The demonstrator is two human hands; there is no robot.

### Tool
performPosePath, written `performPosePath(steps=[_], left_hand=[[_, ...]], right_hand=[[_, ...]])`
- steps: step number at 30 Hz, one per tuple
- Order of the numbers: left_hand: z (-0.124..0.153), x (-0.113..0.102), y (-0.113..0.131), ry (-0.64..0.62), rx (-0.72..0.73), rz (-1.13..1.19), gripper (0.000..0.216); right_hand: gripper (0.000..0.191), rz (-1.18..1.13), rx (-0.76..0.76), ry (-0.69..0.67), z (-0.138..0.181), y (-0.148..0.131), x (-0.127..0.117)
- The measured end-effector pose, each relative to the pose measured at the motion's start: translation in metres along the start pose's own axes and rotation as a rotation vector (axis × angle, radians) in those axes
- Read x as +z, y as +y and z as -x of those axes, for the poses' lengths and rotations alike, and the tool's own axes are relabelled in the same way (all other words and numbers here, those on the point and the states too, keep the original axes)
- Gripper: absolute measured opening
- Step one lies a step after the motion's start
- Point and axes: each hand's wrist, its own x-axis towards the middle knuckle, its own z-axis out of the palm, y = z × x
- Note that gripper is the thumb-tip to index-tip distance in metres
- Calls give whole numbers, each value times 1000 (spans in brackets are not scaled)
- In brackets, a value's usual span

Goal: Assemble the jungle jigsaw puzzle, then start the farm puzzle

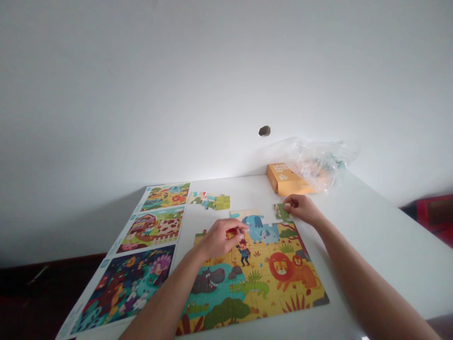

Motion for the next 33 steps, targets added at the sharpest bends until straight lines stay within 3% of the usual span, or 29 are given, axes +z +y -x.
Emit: performPosePath(steps=[4,9,12,16,18,21,25,29,33], left_hand=[[0,0,-1,2,2,0,24],[1,0,-3,1,8,-11,24],[1,2,-4,10,6,-28,22],[0,5,-8,45,21,-27,20],[-1,6,-11,106,46,-75,21],[-4,4,-21,298,72,-279,29],[-3,-4,-39,497,-79,-612,50],[-1,-8,-47,437,-280,-746,46],[-3,-10,-45,417,-338,-773,38]], right_hand=[[23,-162,12,-50,0,1,0],[22,-73,-51,-122,1,2,0],[25,-92,-29,-39,1,-3,6],[33,-326,45,16,9,-28,27],[34,-451,84,-51,18,-44,39],[32,-520,65,-200,31,-64,55],[25,-351,-59,-256,40,-75,64],[22,-107,-205,-228,41,-79,64],[22,-65,-308,-242,43,-85,61]])
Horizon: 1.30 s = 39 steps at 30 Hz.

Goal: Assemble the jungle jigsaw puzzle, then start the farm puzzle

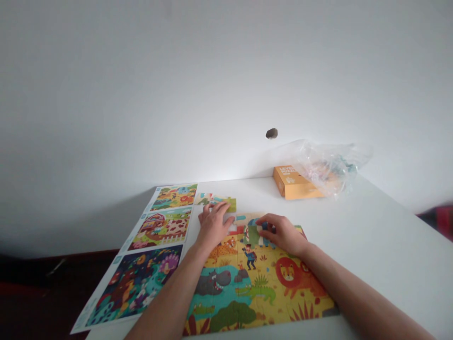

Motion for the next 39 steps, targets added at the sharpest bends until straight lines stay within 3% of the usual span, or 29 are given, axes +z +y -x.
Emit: performPosePath(steps=[8,13,18,22,24,26,29,31,36,39], left_hand=[[-1,2,-6,2,35,-3,26],[-3,2,-9,64,52,0,34],[-6,-1,-10,188,5,66,42],[-5,-8,-1,334,51,298,37],[0,-12,10,252,132,447,36],[7,-15,24,40,235,592,34],[16,-20,42,-260,319,688,26],[18,-21,47,-323,337,699,32],[18,-19,43,-343,393,581,80],[17,-20,41,-439,520,439,71]], right_hand=[[17,-10,-12,96,-2,6,1],[18,-3,-6,112,-2,12,1],[19,-7,16,85,-1,12,1],[25,-15,-13,71,0,9,-1],[41,-18,-57,54,1,6,-2],[54,-23,-112,8,2,1,-3],[38,-46,-191,-23,2,-2,-3],[23,-60,-176,30,1,0,-3],[28,-257,158,200,-3,16,-1],[40,-448,233,250,-4,22,-5]])
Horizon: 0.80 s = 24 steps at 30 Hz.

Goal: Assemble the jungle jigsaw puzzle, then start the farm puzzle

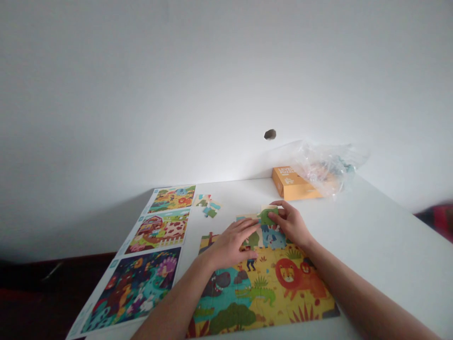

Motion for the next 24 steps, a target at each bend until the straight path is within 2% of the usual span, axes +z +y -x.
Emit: performPosePath(steps=[3,5,9,13,18,24], left_hand=[[0,-3,1,-69,20,-66,56],[1,-5,1,-72,25,-73,54],[1,-5,-2,-54,34,-48,53],[1,-5,-2,-57,29,-43,52],[2,-5,-1,-56,27,-51,52],[2,-5,-3,-39,39,-36,52]], right_hand=[[41,-47,39,41,-5,-1,-12],[39,-8,47,37,-9,0,-26],[40,141,69,-14,-17,8,-62],[37,218,145,-137,-18,13,-88],[28,362,22,-203,-16,11,-92],[31,634,-63,-175,-17,11,-94]])
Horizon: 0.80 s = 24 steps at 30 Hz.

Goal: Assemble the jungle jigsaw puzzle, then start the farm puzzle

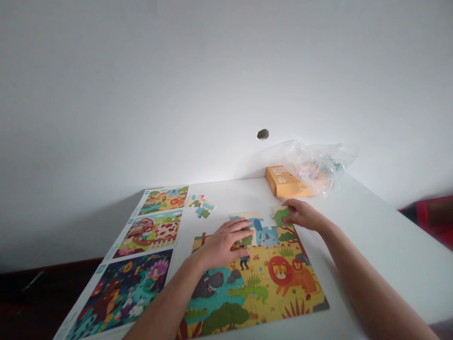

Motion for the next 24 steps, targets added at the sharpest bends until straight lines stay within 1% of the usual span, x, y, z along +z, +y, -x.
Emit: performPosePath(steps=[4,10,15,20,24], left_hand=[[0,1,0,-12,-10,-12,52],[0,1,0,-6,-5,-8,52],[0,0,1,-11,-2,-15,51],[-1,1,1,-31,-11,-32,51],[-2,0,1,-20,-17,-27,53]], right_hand=[[46,72,-64,15,2,2,-1],[58,146,-63,-7,3,0,5],[67,171,33,38,-1,-1,9],[64,217,134,103,-7,-7,16],[62,255,230,156,-13,-13,21]])
